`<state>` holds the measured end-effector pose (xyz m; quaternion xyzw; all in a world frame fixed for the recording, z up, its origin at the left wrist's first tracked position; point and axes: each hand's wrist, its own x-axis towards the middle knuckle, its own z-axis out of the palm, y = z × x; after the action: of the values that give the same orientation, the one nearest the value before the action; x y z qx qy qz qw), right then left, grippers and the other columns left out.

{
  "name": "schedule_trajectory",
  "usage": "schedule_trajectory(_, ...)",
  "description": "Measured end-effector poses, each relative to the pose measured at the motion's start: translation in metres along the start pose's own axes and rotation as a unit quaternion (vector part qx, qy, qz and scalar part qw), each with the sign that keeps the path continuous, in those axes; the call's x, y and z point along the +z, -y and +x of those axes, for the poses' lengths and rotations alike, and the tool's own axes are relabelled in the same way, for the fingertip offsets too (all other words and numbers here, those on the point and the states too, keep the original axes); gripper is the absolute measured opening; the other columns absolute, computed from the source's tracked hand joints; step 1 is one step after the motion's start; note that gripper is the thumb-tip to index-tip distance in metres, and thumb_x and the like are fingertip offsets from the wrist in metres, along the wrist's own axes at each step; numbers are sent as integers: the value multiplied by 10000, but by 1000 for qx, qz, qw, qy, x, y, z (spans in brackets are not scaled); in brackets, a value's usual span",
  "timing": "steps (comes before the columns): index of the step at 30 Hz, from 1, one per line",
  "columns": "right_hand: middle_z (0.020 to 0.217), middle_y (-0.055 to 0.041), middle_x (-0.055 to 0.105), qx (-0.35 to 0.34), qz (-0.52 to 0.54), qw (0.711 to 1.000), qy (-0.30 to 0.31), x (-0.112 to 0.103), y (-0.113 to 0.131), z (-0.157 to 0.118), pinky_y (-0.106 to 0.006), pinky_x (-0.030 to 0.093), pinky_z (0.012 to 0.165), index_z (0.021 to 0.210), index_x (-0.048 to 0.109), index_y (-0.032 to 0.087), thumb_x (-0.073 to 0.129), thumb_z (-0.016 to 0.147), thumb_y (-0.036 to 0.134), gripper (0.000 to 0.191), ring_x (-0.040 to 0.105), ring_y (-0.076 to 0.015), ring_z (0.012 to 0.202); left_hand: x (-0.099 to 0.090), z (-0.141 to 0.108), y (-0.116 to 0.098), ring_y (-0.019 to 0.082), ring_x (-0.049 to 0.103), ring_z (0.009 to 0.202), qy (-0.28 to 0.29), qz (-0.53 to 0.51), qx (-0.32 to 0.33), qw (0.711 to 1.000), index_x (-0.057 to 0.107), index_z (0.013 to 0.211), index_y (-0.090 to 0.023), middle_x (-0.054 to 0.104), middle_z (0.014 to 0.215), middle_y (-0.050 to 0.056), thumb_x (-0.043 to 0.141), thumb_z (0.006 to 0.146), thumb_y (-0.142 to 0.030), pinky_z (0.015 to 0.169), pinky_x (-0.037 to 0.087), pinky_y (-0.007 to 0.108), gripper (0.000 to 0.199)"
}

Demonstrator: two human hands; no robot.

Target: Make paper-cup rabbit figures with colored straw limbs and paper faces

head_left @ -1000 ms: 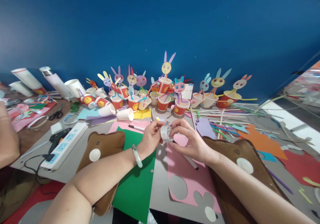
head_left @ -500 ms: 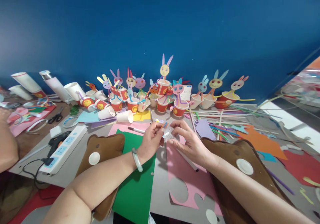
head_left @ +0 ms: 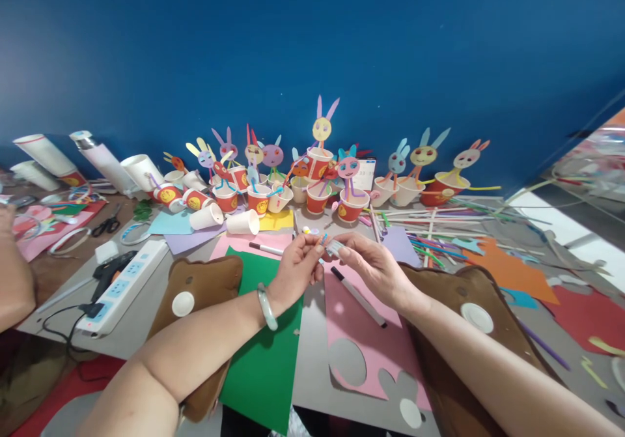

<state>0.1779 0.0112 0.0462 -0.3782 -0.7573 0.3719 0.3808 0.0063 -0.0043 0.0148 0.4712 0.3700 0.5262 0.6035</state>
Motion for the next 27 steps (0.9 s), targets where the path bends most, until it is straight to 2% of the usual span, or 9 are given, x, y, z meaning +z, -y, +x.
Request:
schedule_trajectory(6,859,-70,687,20,32,999,8,4,-4,-2,-353,520,741,883,637,201,546,900,609,418,642,-228,815,1,1,0,60,528,513,23,-26,-5,999,525,971,-175,571,722,-46,658,834,-516,510,412,208,391)
schedule_trajectory(10,928,-87,705,19,6,1000,-9,4,-7,-2,-352,527,758,835,611,199,569,886,606,413,648,-230,859,1,1,-2,76,532,555,19,-28,-10,999,548,938,-158,567,678,-38,698,800,-497,577,432,225,396)
schedule_trajectory(15,973,-102,707,24,-19,999,-23,3,-8,-2,-350,532,747,801,578,196,583,888,570,384,658,-230,869,-1,4,-2,91,570,680,13,-41,-13,999,626,925,-149,630,787,1,743,772,-407,693,455,239,322)
schedule_trajectory(19,986,-94,718,33,19,998,-50,3,-13,-2,-370,560,776,918,561,213,676,815,572,391,688,-241,886,-4,8,5,131,624,778,17,-49,-13,999,650,966,-159,679,860,30,756,757,-383,772,472,270,325)
schedule_trajectory(21,1003,-102,724,40,23,998,-53,2,-15,-1,-391,565,818,987,583,209,705,781,584,444,695,-261,937,-5,8,6,140,636,764,22,-49,-15,998,647,980,-159,685,850,37,755,751,-379,749,481,271,335)
schedule_trajectory(23,1023,-115,729,45,8,998,-49,1,-16,0,-404,565,848,1002,618,198,718,763,587,468,695,-279,977,-5,7,6,133,628,697,26,-42,-32,998,637,983,-158,680,827,35,741,755,-367,658,478,252,327)
schedule_trajectory(25,1018,-115,736,45,-11,998,-45,0,-15,0,-405,569,850,991,648,191,733,755,572,455,700,-283,965,-4,6,4,124,602,617,25,-31,-62,997,623,969,-158,663,782,25,707,776,-378,553,449,230,305)
schedule_trajectory(27,995,-102,742,41,-23,998,-42,0,-14,0,-400,575,836,996,669,193,736,762,555,436,710,-276,924,-2,5,0,122,588,587,26,-25,-74,997,609,942,-159,637,739,12,669,806,-423,518,443,225,302)
